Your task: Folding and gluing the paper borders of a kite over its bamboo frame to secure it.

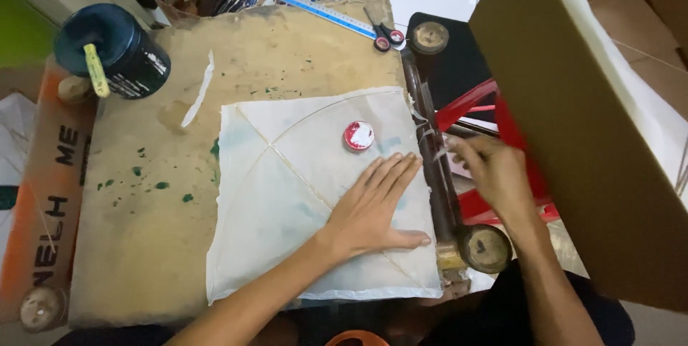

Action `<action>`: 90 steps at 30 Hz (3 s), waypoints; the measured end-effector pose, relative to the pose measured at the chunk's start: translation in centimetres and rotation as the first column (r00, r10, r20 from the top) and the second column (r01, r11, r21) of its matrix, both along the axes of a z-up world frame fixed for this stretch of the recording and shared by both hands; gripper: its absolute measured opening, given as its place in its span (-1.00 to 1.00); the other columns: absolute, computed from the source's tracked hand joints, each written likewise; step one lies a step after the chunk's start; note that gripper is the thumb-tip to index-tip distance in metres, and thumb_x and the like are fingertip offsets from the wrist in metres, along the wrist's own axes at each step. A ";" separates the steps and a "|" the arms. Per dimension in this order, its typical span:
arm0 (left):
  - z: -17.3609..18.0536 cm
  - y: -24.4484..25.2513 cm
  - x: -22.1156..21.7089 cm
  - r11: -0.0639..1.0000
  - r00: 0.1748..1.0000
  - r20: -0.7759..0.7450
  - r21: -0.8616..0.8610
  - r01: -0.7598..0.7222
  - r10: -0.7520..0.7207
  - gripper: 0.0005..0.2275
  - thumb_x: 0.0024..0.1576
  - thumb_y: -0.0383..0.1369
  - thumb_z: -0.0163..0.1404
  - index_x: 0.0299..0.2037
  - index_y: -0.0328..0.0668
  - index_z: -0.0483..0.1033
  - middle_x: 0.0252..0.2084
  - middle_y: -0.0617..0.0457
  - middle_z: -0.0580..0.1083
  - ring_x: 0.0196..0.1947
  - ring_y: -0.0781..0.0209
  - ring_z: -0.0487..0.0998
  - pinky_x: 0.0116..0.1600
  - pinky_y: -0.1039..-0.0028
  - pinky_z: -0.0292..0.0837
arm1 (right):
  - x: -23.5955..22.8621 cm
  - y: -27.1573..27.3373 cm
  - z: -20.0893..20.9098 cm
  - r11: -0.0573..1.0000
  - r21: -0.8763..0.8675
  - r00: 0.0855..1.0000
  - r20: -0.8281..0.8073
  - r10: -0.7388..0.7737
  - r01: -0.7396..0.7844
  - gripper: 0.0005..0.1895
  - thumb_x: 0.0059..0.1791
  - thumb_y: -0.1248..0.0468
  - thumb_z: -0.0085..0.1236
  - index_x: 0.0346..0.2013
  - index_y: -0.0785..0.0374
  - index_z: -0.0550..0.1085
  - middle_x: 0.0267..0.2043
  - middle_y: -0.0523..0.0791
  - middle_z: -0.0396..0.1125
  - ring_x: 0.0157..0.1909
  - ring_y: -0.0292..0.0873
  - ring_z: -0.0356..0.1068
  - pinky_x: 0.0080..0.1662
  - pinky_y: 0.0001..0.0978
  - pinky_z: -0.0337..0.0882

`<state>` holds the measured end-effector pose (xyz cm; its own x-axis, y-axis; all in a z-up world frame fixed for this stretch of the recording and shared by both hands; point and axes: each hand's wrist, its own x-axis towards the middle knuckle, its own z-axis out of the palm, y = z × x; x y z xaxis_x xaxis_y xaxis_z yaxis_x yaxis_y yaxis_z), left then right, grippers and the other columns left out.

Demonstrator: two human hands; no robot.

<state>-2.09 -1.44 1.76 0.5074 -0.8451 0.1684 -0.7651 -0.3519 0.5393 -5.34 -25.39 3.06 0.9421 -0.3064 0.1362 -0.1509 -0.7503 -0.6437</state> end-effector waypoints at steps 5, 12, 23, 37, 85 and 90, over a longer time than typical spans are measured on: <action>-0.1 -0.1 0.0 1.000 1.000 0.002 -0.001 0.000 0.000 -0.02 0.00 0.30 -0.09 0.46 -0.36 0.00 0.49 -0.26 0.06 0.53 -0.13 -0.03 0.56 0.03 -0.30 | 0.2 1.4 0.8 0.997 -0.053 0.997 -0.062 0.046 -0.049 -0.73 -0.01 0.31 0.24 -0.02 0.02 0.63 -0.16 -0.05 0.54 -0.03 0.16 0.50 0.03 0.02 0.46; 0.8 -0.3 0.8 1.000 1.000 -0.002 -0.028 0.004 -0.004 -0.20 0.11 0.18 -0.08 0.37 -0.40 0.18 0.38 -0.28 0.21 0.45 -0.14 0.13 0.49 0.00 -0.06 | 1.1 0.5 -0.7 0.997 -0.069 0.999 0.039 0.017 -0.014 -0.74 -0.04 0.34 0.32 -0.06 0.07 0.63 -0.17 -0.06 0.48 -0.08 0.08 0.51 0.00 -0.11 0.49; 0.1 -2.3 9.4 0.956 0.965 0.150 -0.235 -0.178 0.216 -0.64 0.23 -0.21 -0.02 0.20 -0.12 0.40 0.11 -0.06 0.44 0.19 -0.06 0.48 0.11 0.15 0.48 | 5.2 2.9 -1.3 0.980 -0.081 0.979 0.073 0.189 -0.183 -0.80 0.00 0.29 0.21 -0.08 0.06 0.60 -0.24 -0.02 0.38 -0.04 0.16 0.41 0.02 0.05 0.42; 0.5 -3.0 10.8 0.970 0.987 0.139 0.213 -0.113 0.085 -0.14 0.05 0.19 0.04 0.43 -0.30 0.15 0.48 -0.18 0.16 0.49 -0.12 0.11 0.54 -0.04 -0.28 | 4.8 3.6 -0.6 0.973 -0.081 0.976 0.023 0.218 -0.215 -0.71 -0.02 0.35 0.20 0.00 0.09 0.57 -0.23 0.05 0.35 0.00 0.23 0.39 0.08 0.05 0.38; 1.4 -1.3 10.7 0.971 0.959 0.171 -0.123 -0.207 0.226 -0.55 0.23 -0.21 0.01 0.28 -0.22 0.33 0.18 -0.15 0.44 0.23 -0.06 0.45 0.23 0.17 0.35 | 7.2 2.3 0.6 0.977 0.122 0.975 0.162 0.153 -0.174 -0.64 0.00 0.45 0.03 0.02 0.10 0.59 -0.12 0.01 0.43 0.00 0.12 0.45 0.07 -0.06 0.41; -0.6 -4.1 12.8 0.989 0.972 0.182 -0.017 -0.150 0.151 -0.32 0.09 -0.04 0.15 0.32 -0.34 0.30 0.27 -0.23 0.38 0.31 -0.12 0.37 0.31 0.10 0.29 | 7.6 2.9 1.0 0.974 0.144 0.978 0.139 0.152 -0.172 -0.62 -0.01 0.48 0.00 0.01 0.13 0.60 -0.09 0.05 0.45 0.06 0.18 0.44 0.12 0.01 0.40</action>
<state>10.73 -5.58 1.16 0.5893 -0.7607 0.2722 -0.7888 -0.4689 0.3974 2.29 -22.47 4.06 0.9591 -0.1773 0.2206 0.0549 -0.6481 -0.7596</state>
